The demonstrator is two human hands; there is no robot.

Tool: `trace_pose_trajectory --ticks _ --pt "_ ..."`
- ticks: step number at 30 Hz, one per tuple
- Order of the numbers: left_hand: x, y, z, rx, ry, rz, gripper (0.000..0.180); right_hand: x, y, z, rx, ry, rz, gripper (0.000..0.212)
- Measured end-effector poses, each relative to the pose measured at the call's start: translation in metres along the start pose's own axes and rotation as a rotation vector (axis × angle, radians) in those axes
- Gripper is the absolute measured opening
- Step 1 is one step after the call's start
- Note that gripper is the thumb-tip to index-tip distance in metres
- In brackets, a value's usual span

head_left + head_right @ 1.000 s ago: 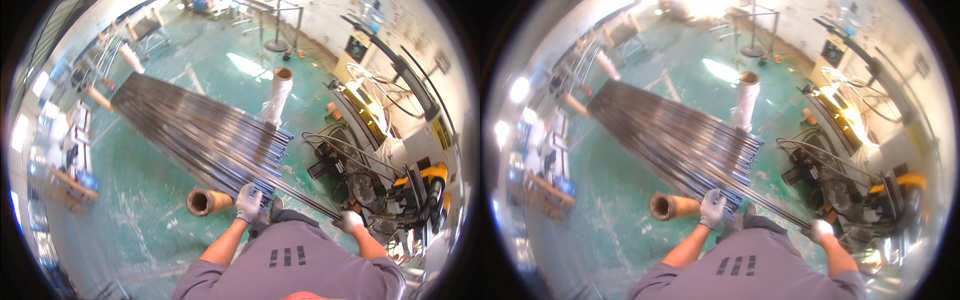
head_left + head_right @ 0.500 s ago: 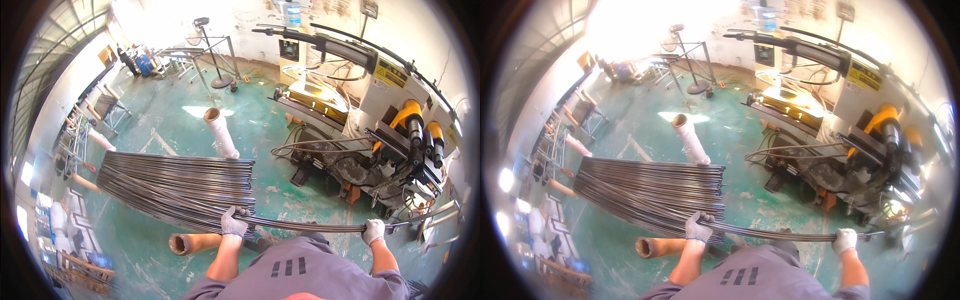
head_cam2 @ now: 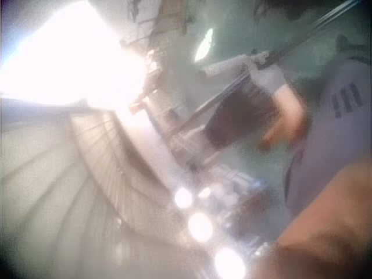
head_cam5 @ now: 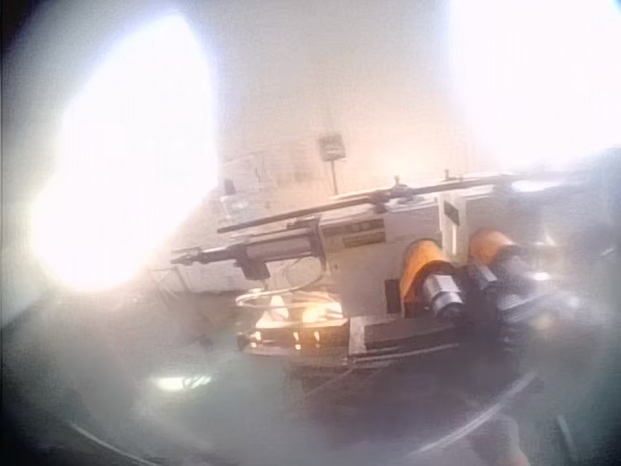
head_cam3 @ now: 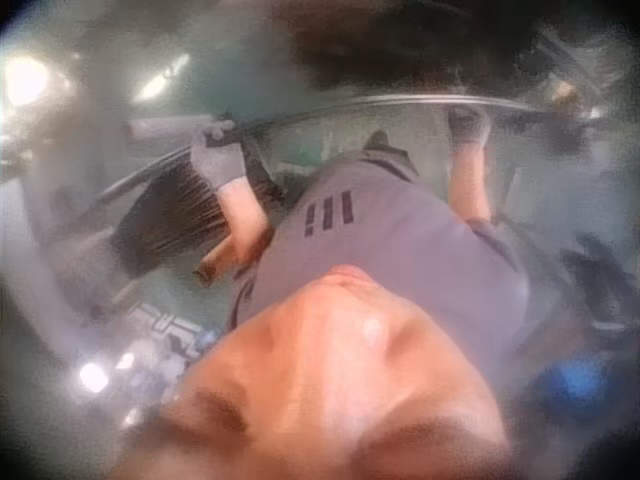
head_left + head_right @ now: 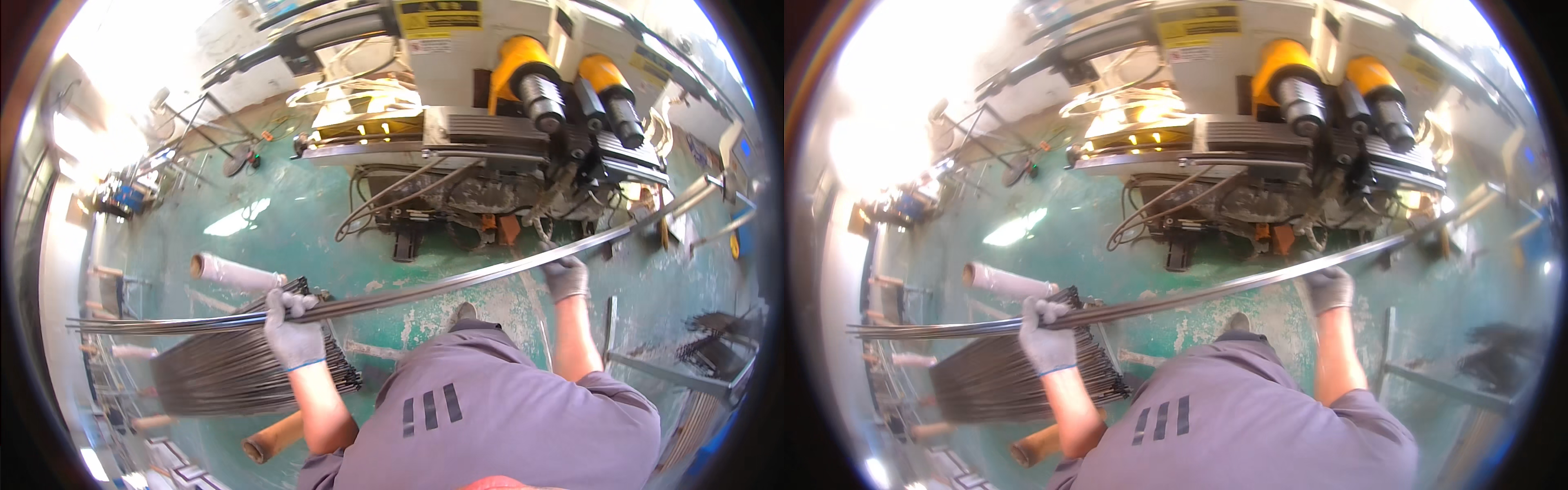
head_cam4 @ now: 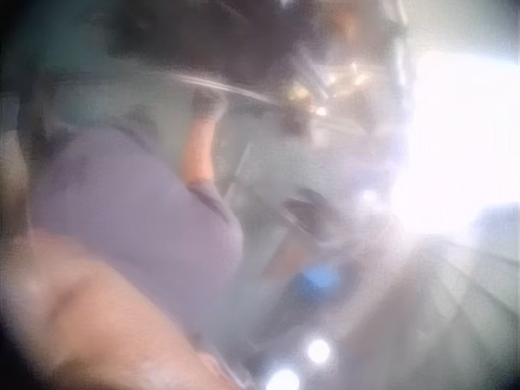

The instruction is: The person inserts several metal rods into a bending machine, removes the bent bundle, and repeats the process after retrieving more rods from a nearby stack.

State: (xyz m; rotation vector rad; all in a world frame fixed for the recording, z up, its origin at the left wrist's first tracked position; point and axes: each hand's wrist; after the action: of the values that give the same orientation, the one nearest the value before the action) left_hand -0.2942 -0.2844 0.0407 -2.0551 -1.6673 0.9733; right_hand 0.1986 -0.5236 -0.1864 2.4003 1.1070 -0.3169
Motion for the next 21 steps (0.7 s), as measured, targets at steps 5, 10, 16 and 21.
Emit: trace_pose_trajectory --ticks 5,10,16,21 --pt "0.027 0.074 -0.071 0.050 0.182 0.274 0.012 -0.003 -0.047 -0.098 0.077 -0.270 0.004 0.024" --pt "0.071 0.063 -0.112 0.060 0.296 0.319 0.017 0.021 0.004 -0.114 -0.020 -0.209 0.239 0.020" --pt "0.150 0.043 -0.116 0.013 0.467 0.336 0.021 0.041 0.055 -0.127 -0.229 -0.394 0.569 0.029" --pt "0.226 0.059 -0.107 0.046 0.381 0.348 0.018 0.079 0.052 -0.152 -0.188 -0.463 0.678 0.027"
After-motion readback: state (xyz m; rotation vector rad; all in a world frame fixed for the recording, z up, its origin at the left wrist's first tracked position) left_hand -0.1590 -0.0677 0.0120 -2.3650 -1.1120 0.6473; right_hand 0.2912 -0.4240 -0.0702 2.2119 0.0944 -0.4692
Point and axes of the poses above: each hand's wrist, its own x-axis towards the middle knuckle, its own z-axis out of the back of the hand, y = z × x, and after that the axes turned 9 degrees about z, right-handed
